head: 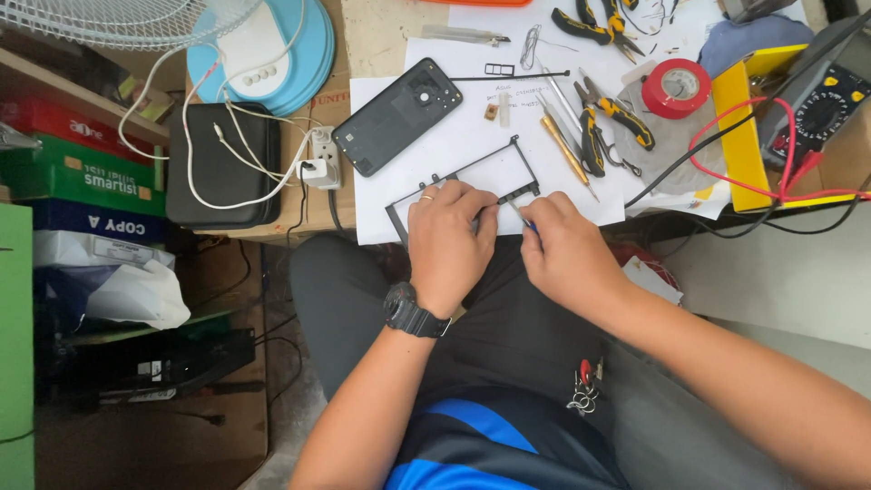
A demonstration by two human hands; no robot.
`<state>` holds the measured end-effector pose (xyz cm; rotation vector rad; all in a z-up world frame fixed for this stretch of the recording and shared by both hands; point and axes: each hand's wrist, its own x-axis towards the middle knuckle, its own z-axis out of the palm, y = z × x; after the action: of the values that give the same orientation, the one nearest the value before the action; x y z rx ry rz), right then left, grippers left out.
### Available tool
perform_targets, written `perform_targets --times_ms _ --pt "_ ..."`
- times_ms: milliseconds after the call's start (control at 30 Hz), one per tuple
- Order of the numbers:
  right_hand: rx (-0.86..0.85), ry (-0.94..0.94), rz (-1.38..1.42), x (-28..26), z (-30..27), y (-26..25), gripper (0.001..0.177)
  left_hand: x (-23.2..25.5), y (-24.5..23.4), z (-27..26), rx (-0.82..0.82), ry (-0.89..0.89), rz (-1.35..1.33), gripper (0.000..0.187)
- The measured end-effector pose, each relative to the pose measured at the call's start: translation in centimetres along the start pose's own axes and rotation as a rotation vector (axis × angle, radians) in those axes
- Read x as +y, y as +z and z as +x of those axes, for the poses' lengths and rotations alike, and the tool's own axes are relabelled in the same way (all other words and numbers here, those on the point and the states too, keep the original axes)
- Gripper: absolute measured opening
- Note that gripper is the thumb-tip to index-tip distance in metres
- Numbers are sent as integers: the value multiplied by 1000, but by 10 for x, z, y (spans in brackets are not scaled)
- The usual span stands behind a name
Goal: The person uses a blue utility knife to scrape and clean the edges of a black rectangular frame, likely a smartphone bezel. They hold the frame with their left hand and carefully run the blade along its perimeter to remove residue.
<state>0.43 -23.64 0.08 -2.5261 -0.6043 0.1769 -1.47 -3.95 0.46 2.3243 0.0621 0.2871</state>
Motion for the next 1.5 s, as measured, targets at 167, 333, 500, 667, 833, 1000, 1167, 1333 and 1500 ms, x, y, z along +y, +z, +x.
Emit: perform_targets --times_ms 167,333,500,667,833,1000,1167,1333,1500 --pt "45 -75 -136 -2 -5 9 21 -5 2 0 7 36 3 13" --pt "64 -98 -202 -2 1 10 17 -6 3 0 16 68 -3 11" --pt "-79 9 -234 -15 18 -9 19 -13 8 -2 54 105 6 8" --pt "-115 61 -223 -20 19 -10 18 -16 9 -4 60 108 10 8" --pt "-39 76 -188 -23 14 -3 16 -18 10 -1 83 122 -2 8" --pt "-191 118 -243 -23 33 -23 21 -16 9 -2 70 108 12 9" --pt "-75 102 -199 -13 13 0 15 -17 9 -3 68 114 13 8" --pt "-57 83 -242 -20 22 -4 15 -20 12 -2 73 121 11 8" --pt "-145 116 -257 -31 30 -16 20 -22 13 -3 81 127 31 7"
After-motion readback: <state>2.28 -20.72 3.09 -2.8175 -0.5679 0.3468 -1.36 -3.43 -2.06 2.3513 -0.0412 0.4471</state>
